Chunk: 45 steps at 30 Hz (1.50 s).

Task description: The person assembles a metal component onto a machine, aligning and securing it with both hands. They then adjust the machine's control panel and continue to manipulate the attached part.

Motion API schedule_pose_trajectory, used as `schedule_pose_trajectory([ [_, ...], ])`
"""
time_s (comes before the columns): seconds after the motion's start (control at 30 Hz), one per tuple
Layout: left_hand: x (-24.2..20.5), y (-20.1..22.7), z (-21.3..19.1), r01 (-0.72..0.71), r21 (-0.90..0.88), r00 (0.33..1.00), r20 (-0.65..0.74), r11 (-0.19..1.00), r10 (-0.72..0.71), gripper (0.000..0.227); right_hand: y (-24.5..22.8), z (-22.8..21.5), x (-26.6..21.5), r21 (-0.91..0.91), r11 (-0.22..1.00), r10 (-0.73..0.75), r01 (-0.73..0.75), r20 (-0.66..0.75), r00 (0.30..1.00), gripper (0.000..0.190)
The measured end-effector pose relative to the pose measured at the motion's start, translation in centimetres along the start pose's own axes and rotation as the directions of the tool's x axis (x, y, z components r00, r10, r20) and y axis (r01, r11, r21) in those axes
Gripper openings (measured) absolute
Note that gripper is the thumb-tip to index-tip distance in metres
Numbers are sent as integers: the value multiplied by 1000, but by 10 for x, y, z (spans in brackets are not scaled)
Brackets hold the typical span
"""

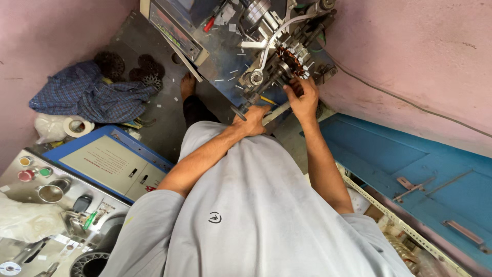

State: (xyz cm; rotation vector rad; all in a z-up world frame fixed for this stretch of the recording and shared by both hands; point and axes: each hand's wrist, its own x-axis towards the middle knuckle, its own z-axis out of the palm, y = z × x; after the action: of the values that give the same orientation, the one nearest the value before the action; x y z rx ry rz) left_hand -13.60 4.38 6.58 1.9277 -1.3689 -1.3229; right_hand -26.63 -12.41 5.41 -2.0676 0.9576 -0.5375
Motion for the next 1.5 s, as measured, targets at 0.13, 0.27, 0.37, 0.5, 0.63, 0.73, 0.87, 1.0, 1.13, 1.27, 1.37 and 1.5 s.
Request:
schedule_pose_trajectory([
  [0.13, 4, -5, 2, -43, -9, 999, -24, 999, 43, 60, 5, 14, 3, -149, 988, -48, 37, -69, 996, 23],
  [0.27, 3, -3, -2, -42, 23, 999, 11, 999, 42, 64, 4, 41, 8, -287, 954, -154, 89, -211, 965, 20],
  [0.37, 1, 0, -8, -20, 75, 999, 35, 997, 17, 63, 3, 49, 8, -377, 926, -92, -7, -244, 965, 21],
  [0.5, -1, 0, -17, -25, 99, 998, 63, 995, 19, 66, 2, 46, 10, -328, 945, -94, 15, -227, 969, 31],
  [0.63, -1, 0, -19, -34, 78, 997, 68, 996, 28, 66, 6, 38, 13, -463, 878, -187, 118, -105, 977, 26],
  [0.73, 0, -3, -20, -18, 98, 996, 93, 995, 9, 60, 5, 48, 17, -606, 789, -147, 97, -33, 989, 27],
  [0.87, 3, -4, -18, 3, 85, 995, 99, 996, -12, 62, -3, 66, 14, -679, 733, -115, 44, -60, 992, 24],
  [1.0, 6, -3, -22, 7, 95, 994, 104, 995, -17, 70, -18, 59, 16, -681, 729, 60, -69, -37, 998, 25],
  [1.13, 5, -3, -25, -12, 147, 989, 148, 989, -10, 66, -31, 36, 20, -643, 753, -213, 138, -40, 976, 25],
  [1.27, 9, -11, -25, -55, 115, 990, 136, 992, 39, 71, -32, 26, 34, -702, 632, -280, 328, 187, 942, 24],
  [1.37, 14, -28, -23, -65, 58, 977, 209, 996, 52, 63, -26, 22, 40, -726, 532, -391, 435, 245, 887, 22],
  [1.5, 13, -72, -27, -61, -35, 927, 367, 998, 69, 68, -14, 33, 35, -717, 593, -290, 366, 234, 928, 18],
])
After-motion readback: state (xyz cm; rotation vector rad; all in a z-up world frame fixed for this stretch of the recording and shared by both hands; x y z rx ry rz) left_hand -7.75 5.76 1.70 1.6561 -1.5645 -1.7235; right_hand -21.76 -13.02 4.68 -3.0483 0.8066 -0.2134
